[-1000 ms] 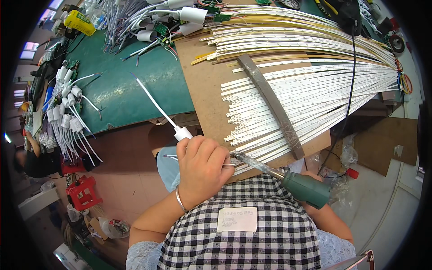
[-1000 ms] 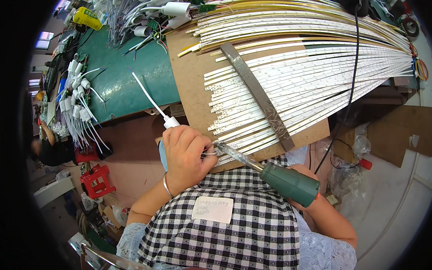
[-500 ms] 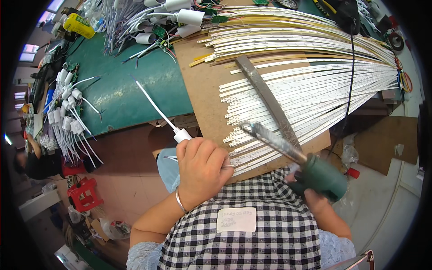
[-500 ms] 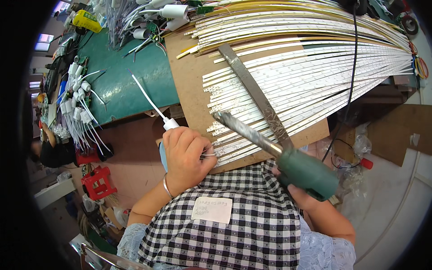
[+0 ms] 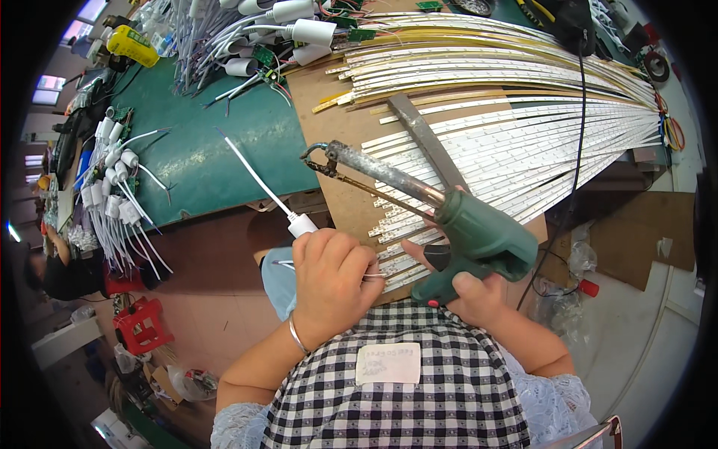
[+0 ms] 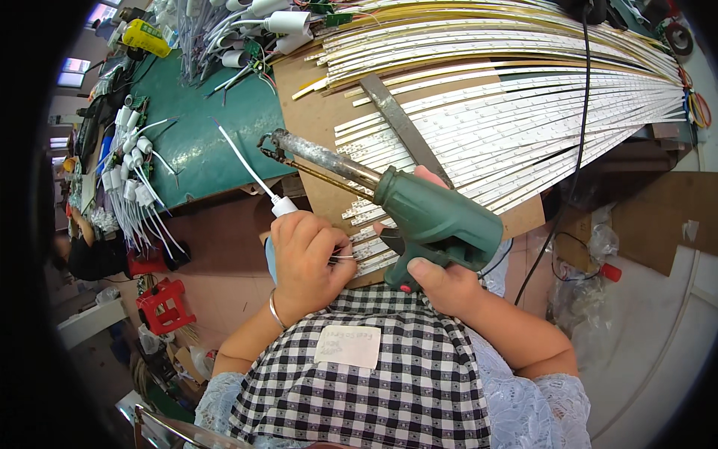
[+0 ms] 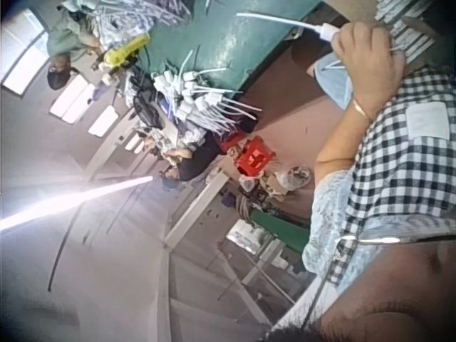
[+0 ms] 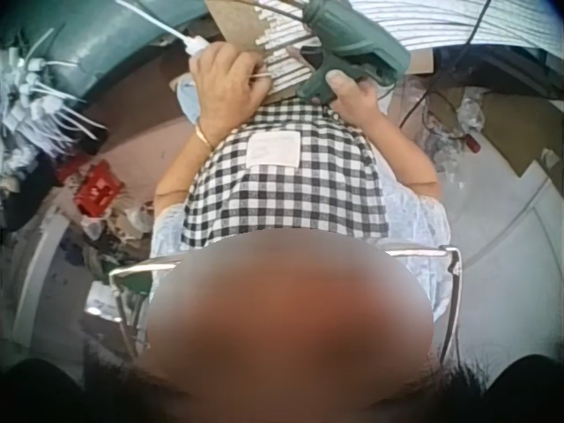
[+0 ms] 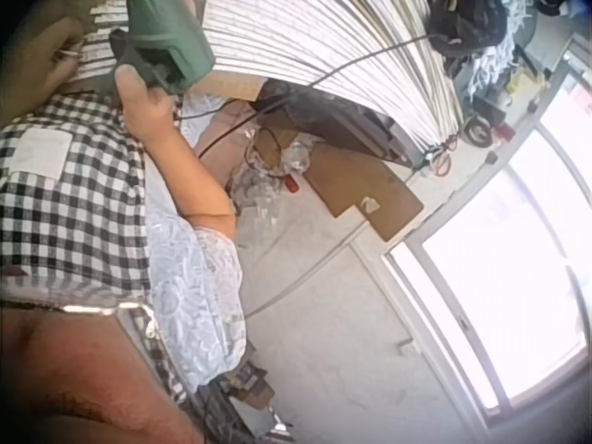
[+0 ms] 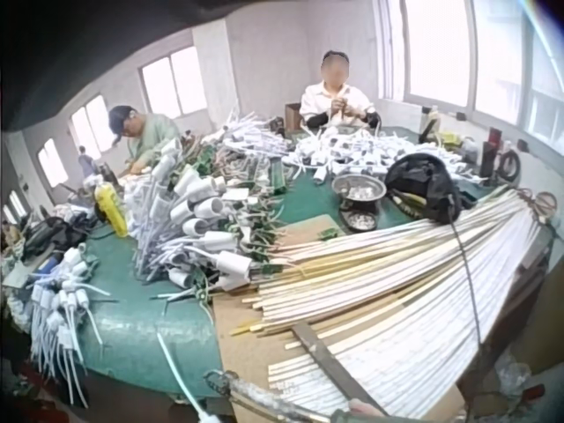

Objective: The person uses a soldering iron to attach white wires to a large array of parallel metal strips on a workbench. They repeatedly pick up a wire, apply the soldering iron to the connection point, and place the finished unit aside. The process is repetitive and involves handling multiple wires and metal strips.

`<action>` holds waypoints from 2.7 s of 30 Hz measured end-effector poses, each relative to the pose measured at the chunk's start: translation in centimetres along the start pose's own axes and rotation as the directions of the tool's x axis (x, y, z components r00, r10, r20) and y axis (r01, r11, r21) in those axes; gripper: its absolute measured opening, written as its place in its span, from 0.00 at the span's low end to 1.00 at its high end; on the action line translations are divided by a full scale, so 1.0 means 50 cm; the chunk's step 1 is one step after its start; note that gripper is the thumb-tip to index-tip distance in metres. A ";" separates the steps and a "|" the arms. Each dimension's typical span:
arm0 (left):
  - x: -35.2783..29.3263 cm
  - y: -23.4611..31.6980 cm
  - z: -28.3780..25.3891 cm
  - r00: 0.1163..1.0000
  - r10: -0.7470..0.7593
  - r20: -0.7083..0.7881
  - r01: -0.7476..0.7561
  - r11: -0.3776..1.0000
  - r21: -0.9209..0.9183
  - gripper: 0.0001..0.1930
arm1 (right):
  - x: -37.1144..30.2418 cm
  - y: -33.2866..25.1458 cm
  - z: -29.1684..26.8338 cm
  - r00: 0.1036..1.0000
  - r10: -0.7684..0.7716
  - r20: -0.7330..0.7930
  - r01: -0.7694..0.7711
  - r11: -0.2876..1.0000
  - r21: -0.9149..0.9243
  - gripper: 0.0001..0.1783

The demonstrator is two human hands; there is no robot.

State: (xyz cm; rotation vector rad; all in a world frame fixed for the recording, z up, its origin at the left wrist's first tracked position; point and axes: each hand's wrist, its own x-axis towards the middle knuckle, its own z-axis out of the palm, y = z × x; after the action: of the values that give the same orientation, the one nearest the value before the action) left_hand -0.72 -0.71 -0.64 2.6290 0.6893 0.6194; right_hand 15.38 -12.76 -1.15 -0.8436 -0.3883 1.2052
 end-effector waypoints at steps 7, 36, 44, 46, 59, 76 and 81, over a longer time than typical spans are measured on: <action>0.008 -0.009 -0.049 0.985 -0.058 0.161 0.091 0.975 -0.204 0.11 | -0.001 0.005 -0.002 1.000 -0.024 0.020 0.024 1.000 0.000 0.53; 0.008 -0.007 0.005 1.000 0.027 0.011 -0.026 0.993 -0.112 0.11 | -0.105 -0.045 -0.078 0.992 0.125 -0.013 -0.125 0.974 -0.187 0.36; 0.004 -0.005 0.005 1.000 0.018 0.011 -0.016 0.995 -0.099 0.10 | -0.198 -0.055 -0.161 0.996 -0.038 0.081 0.084 0.692 -0.717 0.19; 0.004 -0.003 0.006 1.000 0.011 0.009 -0.010 0.995 -0.094 0.10 | -0.190 -0.055 -0.157 0.979 -0.122 0.163 0.203 0.533 -0.821 0.17; 0.004 -0.004 0.012 1.000 0.017 -0.019 -0.019 0.996 -0.092 0.11 | -0.174 -0.067 -0.164 0.941 0.339 -0.015 -0.254 0.672 -0.695 0.24; 0.007 0.002 0.010 1.000 0.004 -0.006 -0.004 0.997 -0.077 0.10 | -0.195 -0.064 -0.138 1.000 -0.015 -0.014 0.003 0.798 -0.603 0.23; 0.006 0.003 0.009 1.000 0.000 -0.005 0.000 0.998 -0.070 0.10 | -0.199 -0.060 -0.143 0.994 0.023 -0.105 -0.086 0.754 -0.651 0.23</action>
State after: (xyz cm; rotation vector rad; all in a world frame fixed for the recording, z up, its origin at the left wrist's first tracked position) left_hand -0.20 -0.79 -0.87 2.5642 0.6573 0.6380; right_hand 18.75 -24.89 -1.91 -1.5246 -0.7417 1.0796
